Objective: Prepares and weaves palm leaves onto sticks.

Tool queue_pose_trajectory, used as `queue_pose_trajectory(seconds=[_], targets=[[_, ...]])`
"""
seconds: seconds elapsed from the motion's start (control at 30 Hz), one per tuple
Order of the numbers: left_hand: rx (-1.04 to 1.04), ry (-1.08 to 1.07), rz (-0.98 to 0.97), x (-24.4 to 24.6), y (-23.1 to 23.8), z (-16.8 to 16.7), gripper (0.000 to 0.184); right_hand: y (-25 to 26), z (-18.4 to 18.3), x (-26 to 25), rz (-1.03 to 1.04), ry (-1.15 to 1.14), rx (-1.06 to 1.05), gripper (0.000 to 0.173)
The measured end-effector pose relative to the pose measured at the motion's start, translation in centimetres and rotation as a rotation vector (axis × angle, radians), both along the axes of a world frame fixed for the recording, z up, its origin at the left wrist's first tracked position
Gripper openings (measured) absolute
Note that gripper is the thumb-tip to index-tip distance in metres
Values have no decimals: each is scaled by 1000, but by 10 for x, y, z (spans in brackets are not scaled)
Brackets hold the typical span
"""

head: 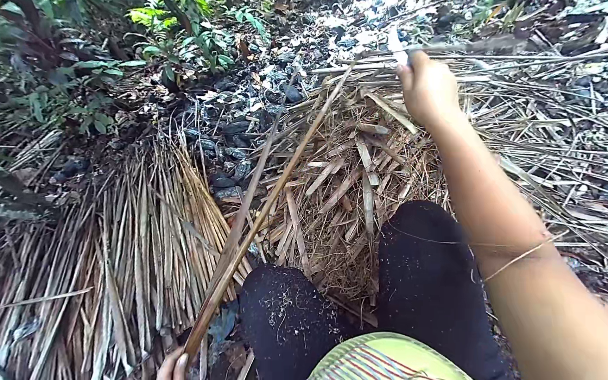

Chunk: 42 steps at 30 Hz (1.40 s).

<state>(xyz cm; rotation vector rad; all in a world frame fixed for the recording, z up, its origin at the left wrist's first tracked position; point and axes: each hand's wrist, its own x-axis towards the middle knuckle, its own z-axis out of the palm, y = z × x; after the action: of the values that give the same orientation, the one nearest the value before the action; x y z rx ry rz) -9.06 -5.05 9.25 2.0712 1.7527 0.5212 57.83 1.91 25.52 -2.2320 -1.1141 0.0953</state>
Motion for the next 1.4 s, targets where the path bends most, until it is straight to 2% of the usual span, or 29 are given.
queue_pose_trajectory(seconds=[0.13,0.23,0.3,0.4,0.5,0.6,0.83,0.97,1.07,1.2,1.27,1.4], targets=[[48,-140,-59,59,28,13,37,15,-29,-47,216,282,68,46],[63,-289,-108,122,40,34,38,25,-57,-111,508,455,11,40],[35,-381,-115,161,43,46,36,27,-79,-159,665,613,-9,42],[-43,-547,-104,204,45,57,34,28,-102,-209,721,799,-39,46],[-122,-680,-94,228,48,64,32,29,-108,-230,704,1058,85,27],[-118,-684,-77,243,56,68,28,29,-107,-236,659,1263,140,14],[-66,-579,14,266,81,63,17,19,-102,-241,585,1269,62,15],[2,-670,48,274,81,61,17,23,-100,-243,551,1294,91,15],[42,-882,122,279,84,72,19,22,-101,-237,509,1262,72,16],[212,-1398,208,258,98,104,16,32,-100,-215,403,1144,111,14],[371,-1566,267,233,104,117,16,38,-91,-191,375,1053,198,18],[659,-1717,520,149,116,122,15,46,-65,-124,267,929,474,15]])
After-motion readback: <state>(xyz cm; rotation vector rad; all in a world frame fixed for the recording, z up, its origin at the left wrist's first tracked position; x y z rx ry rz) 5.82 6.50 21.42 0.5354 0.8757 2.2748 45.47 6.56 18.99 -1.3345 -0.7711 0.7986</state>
